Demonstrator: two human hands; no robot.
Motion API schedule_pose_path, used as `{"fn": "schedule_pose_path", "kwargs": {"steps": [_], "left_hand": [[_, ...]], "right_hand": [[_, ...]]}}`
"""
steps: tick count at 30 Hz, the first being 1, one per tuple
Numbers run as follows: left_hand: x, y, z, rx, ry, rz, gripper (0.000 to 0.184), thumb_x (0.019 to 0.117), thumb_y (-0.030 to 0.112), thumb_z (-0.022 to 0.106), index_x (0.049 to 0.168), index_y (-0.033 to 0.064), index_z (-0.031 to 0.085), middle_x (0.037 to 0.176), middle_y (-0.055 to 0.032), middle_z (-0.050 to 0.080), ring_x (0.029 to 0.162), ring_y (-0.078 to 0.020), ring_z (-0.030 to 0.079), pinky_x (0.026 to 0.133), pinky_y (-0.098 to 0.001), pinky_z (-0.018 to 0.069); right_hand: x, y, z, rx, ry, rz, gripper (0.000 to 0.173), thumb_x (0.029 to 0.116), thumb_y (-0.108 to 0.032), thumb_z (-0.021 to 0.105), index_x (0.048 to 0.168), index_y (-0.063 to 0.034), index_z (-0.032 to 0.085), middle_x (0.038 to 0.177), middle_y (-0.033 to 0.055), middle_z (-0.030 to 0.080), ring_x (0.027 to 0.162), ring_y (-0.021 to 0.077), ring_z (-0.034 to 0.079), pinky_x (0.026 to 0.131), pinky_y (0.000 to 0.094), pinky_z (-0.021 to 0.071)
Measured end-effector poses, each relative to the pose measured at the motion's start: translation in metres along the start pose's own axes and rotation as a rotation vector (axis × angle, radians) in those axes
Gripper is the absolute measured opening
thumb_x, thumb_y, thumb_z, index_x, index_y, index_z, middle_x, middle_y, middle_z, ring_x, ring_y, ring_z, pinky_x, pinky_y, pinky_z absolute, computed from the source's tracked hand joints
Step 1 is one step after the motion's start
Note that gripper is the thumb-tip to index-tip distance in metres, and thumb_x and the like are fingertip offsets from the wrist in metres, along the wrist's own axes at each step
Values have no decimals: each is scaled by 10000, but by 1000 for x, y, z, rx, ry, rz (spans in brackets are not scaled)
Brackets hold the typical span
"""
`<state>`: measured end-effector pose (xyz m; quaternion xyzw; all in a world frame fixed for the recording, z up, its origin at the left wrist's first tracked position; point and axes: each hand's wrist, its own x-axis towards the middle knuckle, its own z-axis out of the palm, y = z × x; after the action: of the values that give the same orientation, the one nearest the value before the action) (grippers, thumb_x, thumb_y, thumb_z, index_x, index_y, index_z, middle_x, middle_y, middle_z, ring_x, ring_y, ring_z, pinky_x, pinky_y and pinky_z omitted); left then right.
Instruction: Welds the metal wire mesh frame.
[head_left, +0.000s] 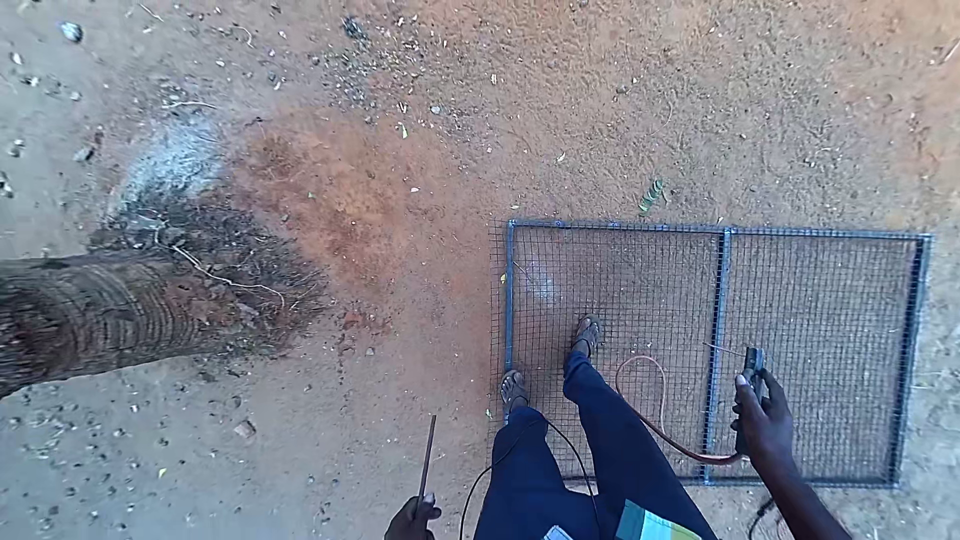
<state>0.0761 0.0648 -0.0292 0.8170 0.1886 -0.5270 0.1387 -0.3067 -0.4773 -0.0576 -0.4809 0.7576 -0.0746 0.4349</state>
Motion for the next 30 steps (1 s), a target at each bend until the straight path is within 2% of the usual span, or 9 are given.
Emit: {"fn": "schedule_pose_path", "kwargs": {"steps": [7,16,20,24,28,30], "left_hand": [[-17,46,30,-66,56,82,347,1093,359,497,1095,39,633,952,-88,768,526,-190,626,466,-330,502],[-29,52,55,-92,53,75,347,1095,343,491,1076,31,642,932,-96,761,527,-198,625,475,-352,517],[-32,59,46,-120,64,74,383,1087,382,499,1077,24,636,961,-107,757,545,-205,638,478,-352,518],[-28,74,27,-94,87,95,372,1093,362,487,1079,21,633,942,-104,749,543,-197,629,487,-352,522],[-21,98,1,-32,85,75,359,1093,364,489,1082,36,637,944,-85,760,548,-192,645,483,-343,530],[-7,115,-12,-5,81,80,353,1094,361,494,1072,36,629,943,-86,762,534,-185,627,474,-336,507]], "right_hand": [[34,-6,-35,7,-44,5,682,979,-497,655,1571,-277,395,916,137,639,604,252,621,478,427,546],[55,-17,-37,-9,-60,5,686,966,-504,666,1565,-294,406,894,137,648,586,259,634,460,431,552],[58,-26,-30,-28,-76,-4,682,975,-499,655,1570,-281,403,882,135,653,584,259,639,469,434,561],[57,-31,-19,-4,-89,19,673,980,-491,651,1569,-279,403,871,131,645,565,250,627,453,418,553],[52,-35,-11,27,-75,35,679,978,-496,650,1569,-269,403,865,125,636,556,255,622,443,429,557],[49,-40,-4,51,-54,39,688,980,-492,651,1577,-266,393,869,122,632,561,250,616,450,431,554]]}}
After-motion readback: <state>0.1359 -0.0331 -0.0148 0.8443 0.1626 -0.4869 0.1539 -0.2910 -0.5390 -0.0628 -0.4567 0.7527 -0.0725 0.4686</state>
